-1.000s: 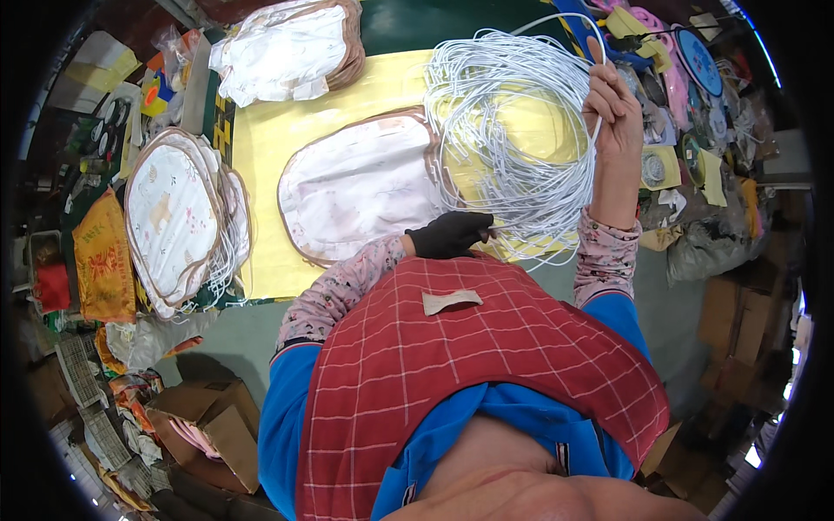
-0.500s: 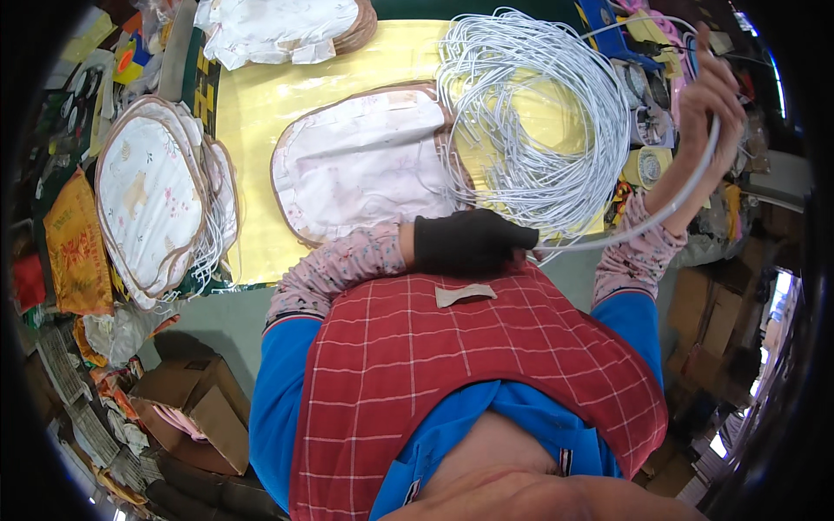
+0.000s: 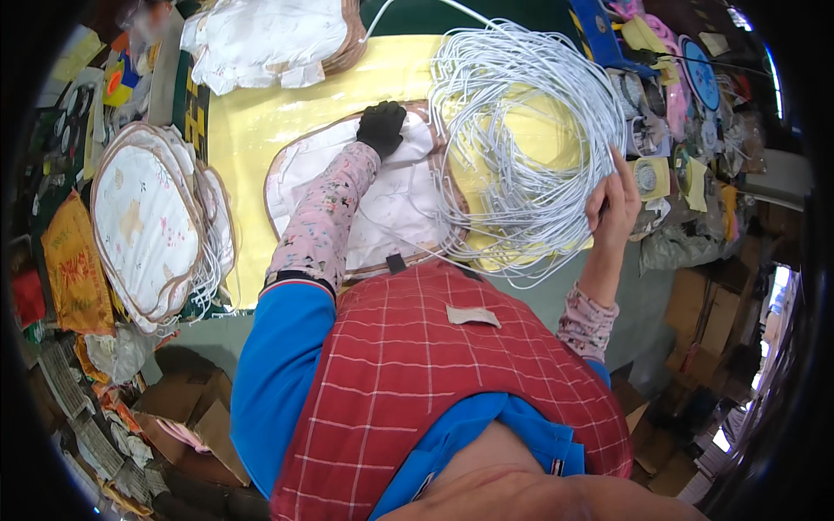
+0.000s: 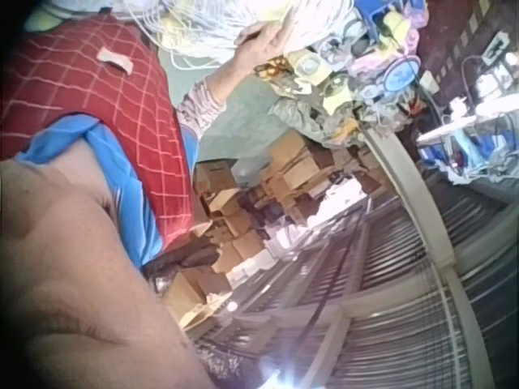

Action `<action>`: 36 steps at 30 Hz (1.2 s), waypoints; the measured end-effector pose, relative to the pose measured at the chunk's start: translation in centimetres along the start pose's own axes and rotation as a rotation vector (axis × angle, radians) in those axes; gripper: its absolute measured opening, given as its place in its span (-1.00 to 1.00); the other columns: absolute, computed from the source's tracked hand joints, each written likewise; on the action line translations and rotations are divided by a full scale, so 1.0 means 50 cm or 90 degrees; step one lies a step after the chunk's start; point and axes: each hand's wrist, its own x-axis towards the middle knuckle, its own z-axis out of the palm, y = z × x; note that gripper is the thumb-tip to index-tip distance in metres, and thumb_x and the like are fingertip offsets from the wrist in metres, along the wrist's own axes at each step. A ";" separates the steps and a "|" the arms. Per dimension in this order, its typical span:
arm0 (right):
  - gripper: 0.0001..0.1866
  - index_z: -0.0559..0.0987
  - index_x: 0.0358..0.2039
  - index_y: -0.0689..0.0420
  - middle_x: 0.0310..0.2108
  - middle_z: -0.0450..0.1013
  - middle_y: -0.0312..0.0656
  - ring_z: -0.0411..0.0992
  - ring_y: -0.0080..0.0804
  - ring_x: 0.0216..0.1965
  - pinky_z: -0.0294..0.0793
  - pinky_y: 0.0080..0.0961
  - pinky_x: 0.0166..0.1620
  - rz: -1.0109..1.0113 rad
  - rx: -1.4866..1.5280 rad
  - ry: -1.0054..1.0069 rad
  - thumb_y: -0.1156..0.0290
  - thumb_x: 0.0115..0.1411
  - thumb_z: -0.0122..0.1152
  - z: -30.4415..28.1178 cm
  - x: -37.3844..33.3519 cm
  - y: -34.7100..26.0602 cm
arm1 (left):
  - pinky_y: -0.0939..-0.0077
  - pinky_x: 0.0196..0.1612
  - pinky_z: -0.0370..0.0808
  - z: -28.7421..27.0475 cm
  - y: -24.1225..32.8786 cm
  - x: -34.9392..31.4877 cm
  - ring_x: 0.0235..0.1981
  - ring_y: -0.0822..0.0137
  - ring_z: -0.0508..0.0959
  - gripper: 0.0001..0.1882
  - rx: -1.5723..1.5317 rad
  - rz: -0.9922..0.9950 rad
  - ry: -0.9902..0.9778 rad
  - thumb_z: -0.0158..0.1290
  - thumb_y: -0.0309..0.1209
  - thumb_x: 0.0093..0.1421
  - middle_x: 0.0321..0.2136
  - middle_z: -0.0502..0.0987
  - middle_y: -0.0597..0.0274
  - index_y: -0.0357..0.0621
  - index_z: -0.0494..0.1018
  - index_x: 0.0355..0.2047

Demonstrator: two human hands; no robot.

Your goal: The person repeatedly picks up white fabric cushion covers, inserts white wire loops into them, and places the assembled items on a yellow work surface. The process is repeated continuously with multiple cushion covers and wire loops.

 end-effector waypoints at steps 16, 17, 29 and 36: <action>-0.57 0.24 0.06 0.44 -0.88 0.07 -0.49 -0.04 -0.80 -0.89 -0.08 -0.78 -0.81 -0.121 0.318 -0.190 0.36 0.31 -0.17 -0.108 -0.094 -0.044 | 0.46 -0.28 0.35 -0.497 0.011 -0.068 -0.42 0.14 0.40 -0.82 -0.505 -0.093 0.304 -0.15 -0.55 0.15 -0.41 0.39 0.05 -0.31 0.36 -0.24; -0.57 0.24 0.07 0.44 -0.88 0.06 -0.48 -0.05 -0.80 -0.90 -0.08 -0.79 -0.82 -0.120 0.316 -0.192 0.37 0.31 -0.18 -0.102 -0.091 -0.051 | 0.47 -0.28 0.35 -0.525 0.024 -0.085 -0.42 0.15 0.40 -0.82 -0.512 -0.114 0.309 -0.14 -0.55 0.15 -0.41 0.39 0.05 -0.31 0.36 -0.23; -0.57 0.25 0.11 0.37 -0.86 0.12 -0.46 0.00 -0.79 -0.87 -0.02 -0.79 -0.77 -0.170 0.082 -0.435 0.40 0.28 -0.17 -0.068 -0.053 -0.082 | 0.59 -0.23 0.36 -0.723 0.223 -0.147 -0.31 0.57 0.40 -0.78 -0.461 -0.028 0.400 -0.13 -0.35 0.25 -0.41 0.45 0.35 -0.26 0.39 -0.25; -0.59 0.43 -0.04 0.27 -0.55 0.49 -0.04 0.48 -0.39 -0.52 0.41 -0.52 -0.41 -0.354 -0.270 -0.399 0.47 0.05 -0.05 0.094 -0.096 -0.253 | 0.30 -0.09 0.41 -0.757 0.436 -0.095 -0.23 0.23 0.47 -0.81 0.118 0.306 0.516 0.16 -0.35 -0.12 -0.36 0.44 0.25 -0.01 0.46 -0.43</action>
